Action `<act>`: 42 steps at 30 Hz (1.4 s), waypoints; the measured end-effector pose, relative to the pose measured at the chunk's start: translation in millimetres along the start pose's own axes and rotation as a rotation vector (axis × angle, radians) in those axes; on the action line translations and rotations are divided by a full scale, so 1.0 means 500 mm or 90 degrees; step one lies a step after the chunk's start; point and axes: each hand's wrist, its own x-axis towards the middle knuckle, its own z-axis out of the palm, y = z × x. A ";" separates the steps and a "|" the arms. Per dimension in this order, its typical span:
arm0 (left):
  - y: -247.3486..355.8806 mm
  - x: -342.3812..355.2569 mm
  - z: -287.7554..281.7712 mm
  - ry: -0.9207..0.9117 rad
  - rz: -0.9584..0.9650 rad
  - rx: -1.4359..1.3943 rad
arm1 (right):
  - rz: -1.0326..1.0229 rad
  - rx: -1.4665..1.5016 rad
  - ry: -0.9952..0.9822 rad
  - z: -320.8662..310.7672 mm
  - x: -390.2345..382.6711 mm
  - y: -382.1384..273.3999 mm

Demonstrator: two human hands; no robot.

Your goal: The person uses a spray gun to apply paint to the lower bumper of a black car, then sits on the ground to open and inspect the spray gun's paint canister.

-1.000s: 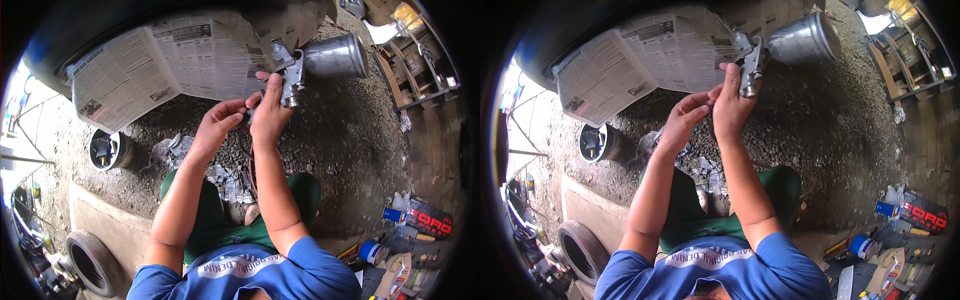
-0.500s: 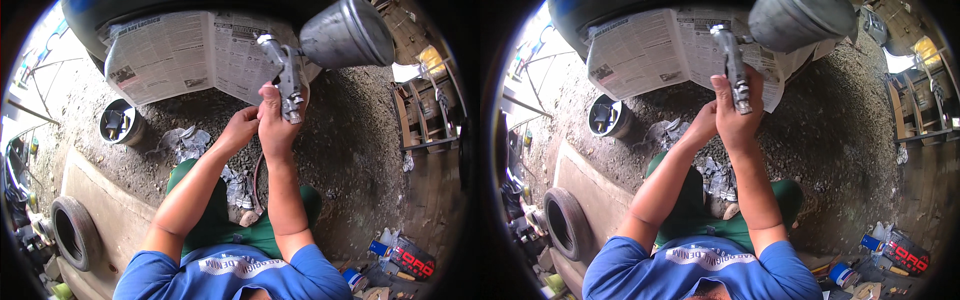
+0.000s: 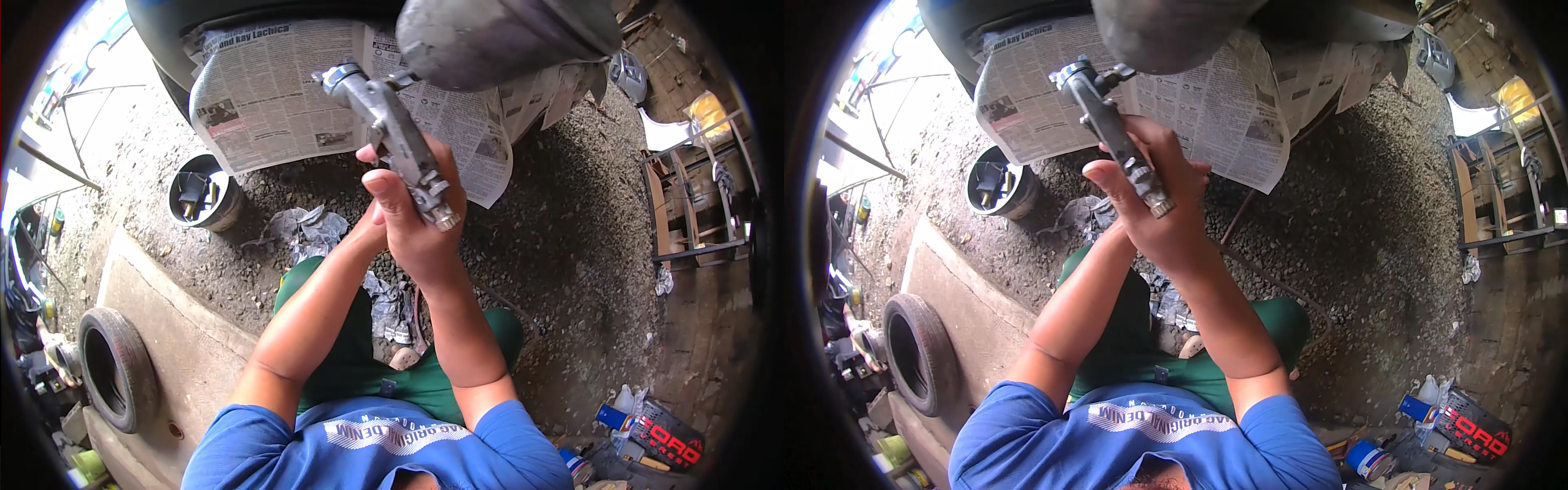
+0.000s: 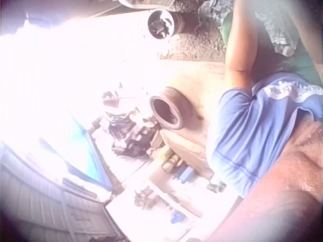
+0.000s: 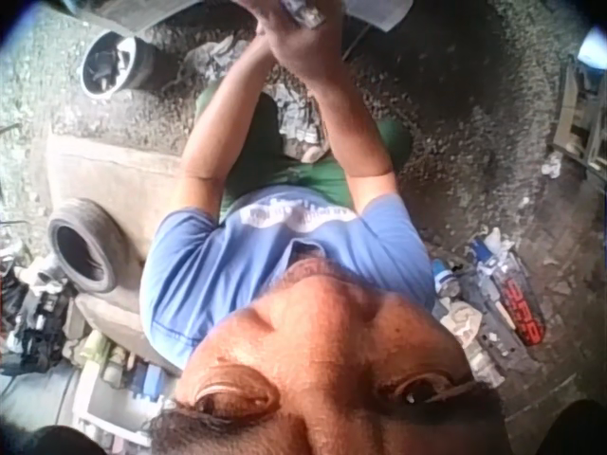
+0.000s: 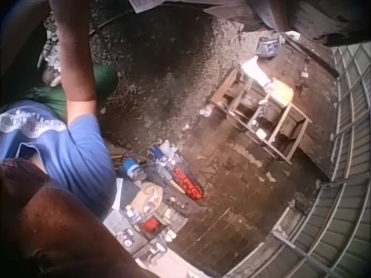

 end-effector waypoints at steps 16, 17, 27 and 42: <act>0.006 -0.013 -0.001 0.011 -0.200 0.025 | 0.135 -0.035 0.213 -0.159 -0.008 -0.070; 0.003 -0.016 -0.009 0.012 -0.206 0.023 | 0.134 0.016 0.233 -0.181 -0.010 -0.063; -0.003 -0.024 -0.008 -0.001 -0.227 0.072 | 0.178 -0.174 0.401 -0.342 -0.016 -0.052; -0.024 -0.048 0.006 -0.017 0.034 0.428 | 0.202 -0.247 0.353 -0.540 0.063 0.061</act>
